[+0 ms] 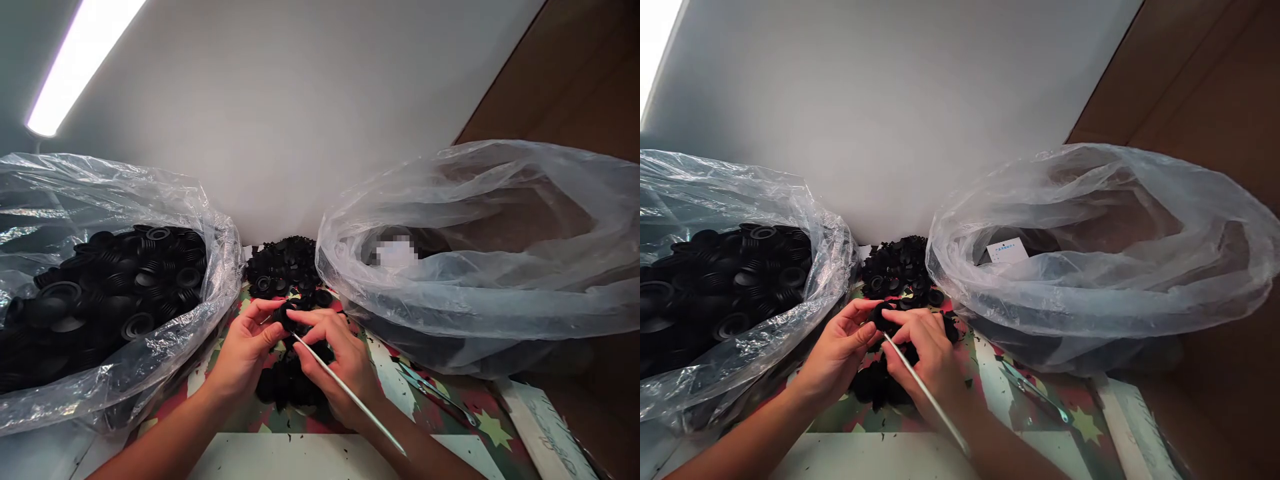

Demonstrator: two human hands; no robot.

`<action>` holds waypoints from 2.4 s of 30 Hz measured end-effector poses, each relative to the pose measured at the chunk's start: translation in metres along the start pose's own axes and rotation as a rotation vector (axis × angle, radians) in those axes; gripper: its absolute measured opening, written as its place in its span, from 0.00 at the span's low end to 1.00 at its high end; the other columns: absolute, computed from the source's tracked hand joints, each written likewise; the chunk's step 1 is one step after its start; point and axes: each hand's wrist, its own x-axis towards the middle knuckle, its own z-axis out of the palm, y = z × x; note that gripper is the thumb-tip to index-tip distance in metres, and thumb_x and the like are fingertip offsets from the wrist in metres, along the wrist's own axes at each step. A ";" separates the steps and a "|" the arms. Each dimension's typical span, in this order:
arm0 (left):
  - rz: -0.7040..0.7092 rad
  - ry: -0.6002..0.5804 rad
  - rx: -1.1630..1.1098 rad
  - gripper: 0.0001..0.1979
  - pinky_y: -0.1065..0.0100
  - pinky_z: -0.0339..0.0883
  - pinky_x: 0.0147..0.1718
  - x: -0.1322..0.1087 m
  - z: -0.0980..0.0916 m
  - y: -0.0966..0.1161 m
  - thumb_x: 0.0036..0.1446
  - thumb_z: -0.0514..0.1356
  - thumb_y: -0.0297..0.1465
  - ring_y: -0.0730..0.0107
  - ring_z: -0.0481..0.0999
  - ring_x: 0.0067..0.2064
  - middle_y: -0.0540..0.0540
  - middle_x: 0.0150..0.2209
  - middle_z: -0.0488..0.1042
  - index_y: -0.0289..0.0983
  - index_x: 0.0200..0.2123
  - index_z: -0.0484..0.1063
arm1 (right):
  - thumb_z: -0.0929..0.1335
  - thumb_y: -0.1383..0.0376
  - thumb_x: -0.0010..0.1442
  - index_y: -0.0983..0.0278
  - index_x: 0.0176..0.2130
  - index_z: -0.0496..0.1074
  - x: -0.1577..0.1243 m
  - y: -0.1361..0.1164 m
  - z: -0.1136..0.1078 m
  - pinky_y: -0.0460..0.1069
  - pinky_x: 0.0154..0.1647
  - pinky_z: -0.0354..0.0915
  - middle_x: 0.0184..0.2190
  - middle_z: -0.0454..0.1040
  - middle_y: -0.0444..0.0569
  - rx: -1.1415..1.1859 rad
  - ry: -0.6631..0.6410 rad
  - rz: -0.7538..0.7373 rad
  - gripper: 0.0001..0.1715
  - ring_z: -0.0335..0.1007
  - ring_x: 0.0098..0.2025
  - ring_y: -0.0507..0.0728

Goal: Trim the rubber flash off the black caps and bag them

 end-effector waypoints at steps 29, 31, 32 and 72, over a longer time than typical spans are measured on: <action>-0.125 -0.132 -0.126 0.20 0.71 0.73 0.38 0.003 -0.006 0.014 0.50 0.74 0.39 0.69 0.78 0.35 0.41 0.38 0.83 0.35 0.45 0.84 | 0.58 0.64 0.69 0.60 0.37 0.70 0.005 0.006 -0.013 0.50 0.39 0.66 0.35 0.76 0.48 0.187 -0.032 0.193 0.14 0.73 0.38 0.56; -0.053 -0.127 0.004 0.20 0.71 0.72 0.37 0.002 -0.005 0.013 0.50 0.74 0.40 0.69 0.78 0.35 0.43 0.39 0.83 0.37 0.44 0.84 | 0.58 0.61 0.70 0.60 0.37 0.70 0.003 0.006 -0.010 0.48 0.31 0.62 0.28 0.70 0.44 0.196 -0.056 0.283 0.15 0.67 0.30 0.54; 0.001 -0.126 0.089 0.19 0.70 0.72 0.37 0.001 -0.004 0.012 0.49 0.75 0.39 0.69 0.78 0.36 0.44 0.39 0.83 0.38 0.43 0.84 | 0.58 0.59 0.70 0.61 0.37 0.70 0.003 0.004 -0.009 0.47 0.27 0.58 0.25 0.66 0.41 0.197 -0.077 0.343 0.16 0.62 0.26 0.53; 0.393 -0.107 0.543 0.16 0.71 0.71 0.27 -0.008 0.000 0.010 0.47 0.73 0.25 0.71 0.74 0.27 0.50 0.28 0.76 0.41 0.41 0.85 | 0.72 0.46 0.56 0.62 0.25 0.72 0.006 0.004 -0.001 0.47 0.23 0.48 0.19 0.59 0.39 0.517 -0.070 0.710 0.24 0.49 0.23 0.50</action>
